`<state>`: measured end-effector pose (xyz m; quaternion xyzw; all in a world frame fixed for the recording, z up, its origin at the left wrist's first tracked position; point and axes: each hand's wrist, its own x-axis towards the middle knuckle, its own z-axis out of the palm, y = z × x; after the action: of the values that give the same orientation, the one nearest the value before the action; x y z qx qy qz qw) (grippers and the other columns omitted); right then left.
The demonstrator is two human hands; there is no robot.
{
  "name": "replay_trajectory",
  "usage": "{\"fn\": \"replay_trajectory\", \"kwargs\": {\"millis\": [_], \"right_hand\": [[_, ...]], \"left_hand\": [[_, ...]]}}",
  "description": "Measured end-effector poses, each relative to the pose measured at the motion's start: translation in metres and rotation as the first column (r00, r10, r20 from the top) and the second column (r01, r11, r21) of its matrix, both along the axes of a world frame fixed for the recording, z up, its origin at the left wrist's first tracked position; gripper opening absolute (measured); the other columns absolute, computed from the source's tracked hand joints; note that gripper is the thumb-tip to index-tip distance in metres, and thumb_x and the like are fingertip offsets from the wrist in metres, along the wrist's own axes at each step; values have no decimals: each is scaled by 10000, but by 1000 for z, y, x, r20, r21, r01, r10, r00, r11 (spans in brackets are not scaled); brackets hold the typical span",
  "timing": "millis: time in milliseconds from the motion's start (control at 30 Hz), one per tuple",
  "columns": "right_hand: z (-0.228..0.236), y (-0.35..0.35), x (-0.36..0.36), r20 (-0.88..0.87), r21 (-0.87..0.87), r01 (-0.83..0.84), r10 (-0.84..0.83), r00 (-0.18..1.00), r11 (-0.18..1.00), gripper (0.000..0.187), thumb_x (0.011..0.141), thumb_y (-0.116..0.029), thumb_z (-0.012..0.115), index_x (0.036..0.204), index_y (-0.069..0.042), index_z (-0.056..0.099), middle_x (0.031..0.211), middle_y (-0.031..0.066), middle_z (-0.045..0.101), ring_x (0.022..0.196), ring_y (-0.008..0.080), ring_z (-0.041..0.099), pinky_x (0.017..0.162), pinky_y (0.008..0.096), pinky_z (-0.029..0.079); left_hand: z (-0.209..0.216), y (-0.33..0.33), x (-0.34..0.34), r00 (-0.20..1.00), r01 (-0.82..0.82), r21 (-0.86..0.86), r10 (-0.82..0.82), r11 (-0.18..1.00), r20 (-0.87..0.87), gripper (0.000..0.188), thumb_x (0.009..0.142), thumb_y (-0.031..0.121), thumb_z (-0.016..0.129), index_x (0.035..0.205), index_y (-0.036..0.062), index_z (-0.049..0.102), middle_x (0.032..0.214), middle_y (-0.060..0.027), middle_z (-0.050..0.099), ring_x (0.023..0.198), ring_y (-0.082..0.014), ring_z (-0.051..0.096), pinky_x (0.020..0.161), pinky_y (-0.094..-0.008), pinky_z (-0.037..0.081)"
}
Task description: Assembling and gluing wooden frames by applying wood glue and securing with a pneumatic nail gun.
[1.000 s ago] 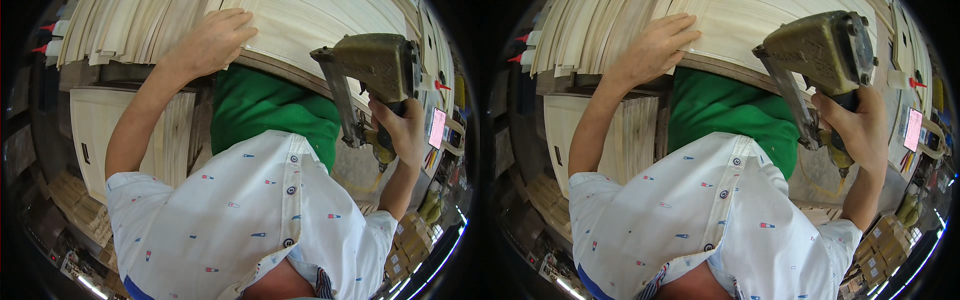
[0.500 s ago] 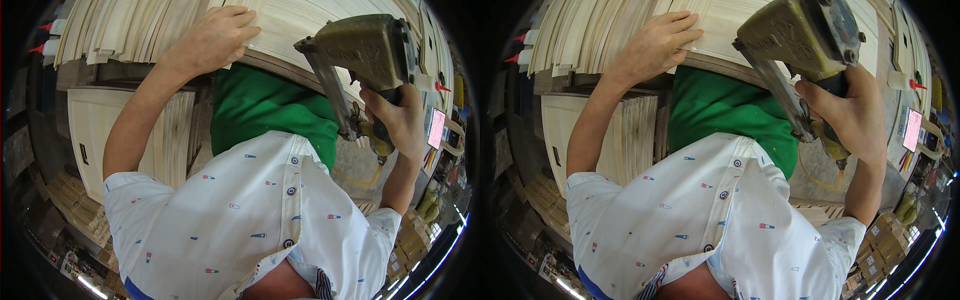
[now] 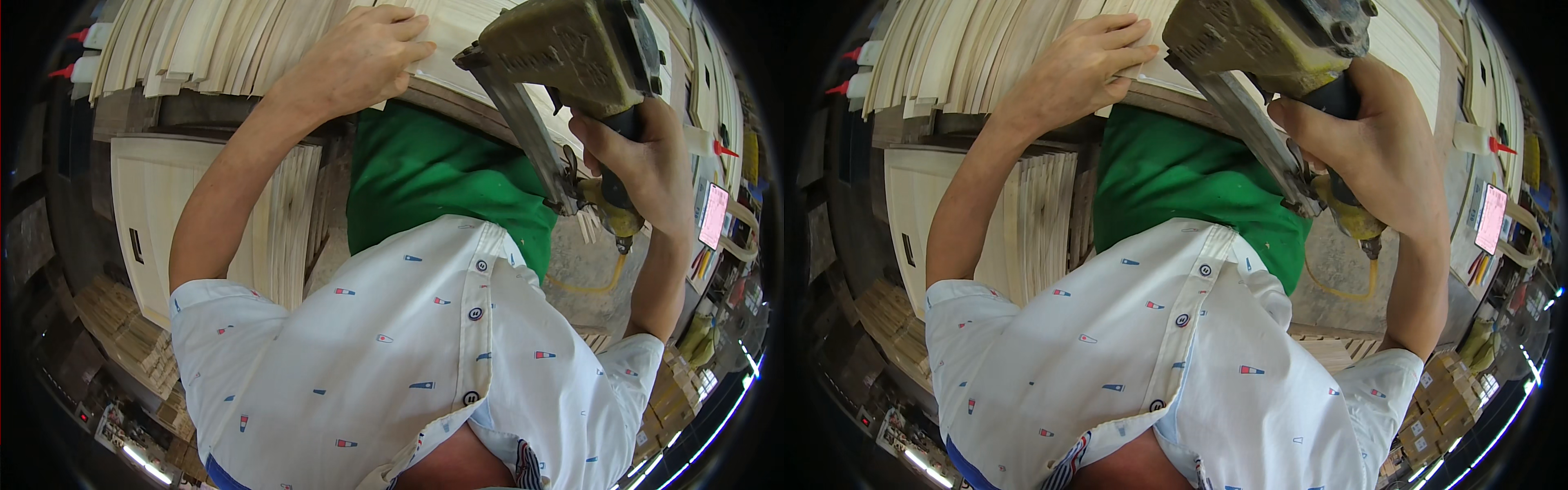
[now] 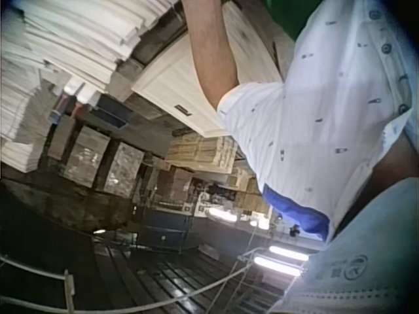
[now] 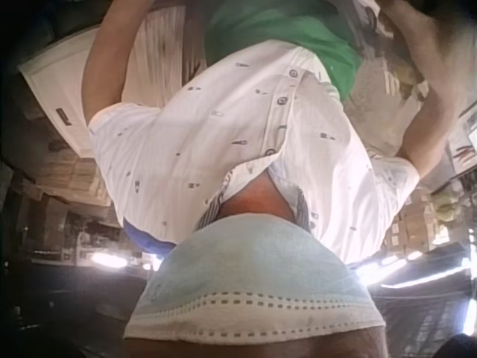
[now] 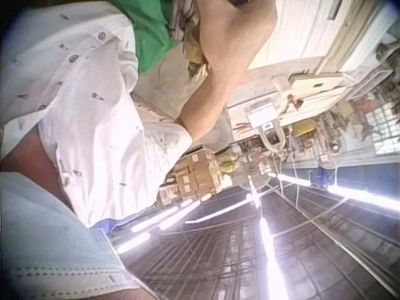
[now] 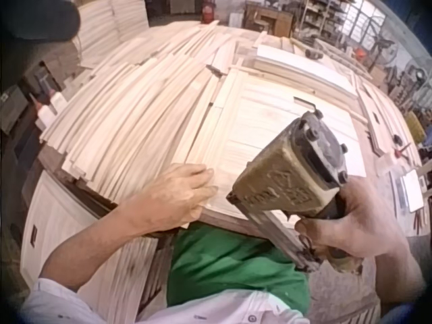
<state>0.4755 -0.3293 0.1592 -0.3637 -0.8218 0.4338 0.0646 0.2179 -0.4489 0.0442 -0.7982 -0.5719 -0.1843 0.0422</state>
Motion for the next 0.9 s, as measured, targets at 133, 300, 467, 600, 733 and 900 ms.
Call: {"fn": "replay_trajectory", "kwargs": {"millis": [133,300,467,600,733,900], "right_hand": [[6,-6,-7,51,0,10,-10,999,1000,291,768,-204,739,827,54,618,611,34,584,546,71,538,506,233,415],[13,-5,-17,29,-86,4,-1,1000,996,275,801,-191,710,904,44,612,630,25,576,540,64,533,500,237,412],[28,-5,-32,68,-42,-50,53,996,998,264,817,-183,676,914,53,607,622,28,571,518,85,538,495,250,422],[24,-2,-38,73,-2,-99,99,992,995,285,814,-210,664,907,54,608,624,49,578,516,103,549,507,265,441],[25,-3,-46,97,-8,-115,116,989,993,301,812,-217,662,914,62,611,628,59,582,532,109,563,523,271,455],[23,-1,-52,74,18,-171,169,983,985,314,809,-213,666,922,76,617,636,66,588,562,111,582,534,273,461]], "left_hand": [[3,1,3,1000,-6,-61,6,998,-3,387,699,-7,695,1083,34,669,1190,-76,607,1143,-258,562,947,-387,482],[1,0,-7,998,3,-98,3,995,68,463,712,4,704,1170,33,639,1205,-99,612,1168,-272,555,955,-374,481],[22,7,-23,861,-65,-391,249,918,443,500,852,132,642,1325,21,527,1333,-179,538,1259,-310,490,1036,-385,421],[37,41,-20,858,-208,-240,295,948,421,298,877,137,571,1125,-22,609,1029,-199,618,1040,-363,569,909,-413,456],[33,66,-6,905,-140,70,99,988,413,430,853,181,602,1242,7,543,1145,-228,574,1132,-400,516,950,-444,429],[6,77,-14,913,-371,1,364,929,185,576,815,292,634,1301,34,466,1236,-316,478,1178,-486,449,1010,-511,375]]}}
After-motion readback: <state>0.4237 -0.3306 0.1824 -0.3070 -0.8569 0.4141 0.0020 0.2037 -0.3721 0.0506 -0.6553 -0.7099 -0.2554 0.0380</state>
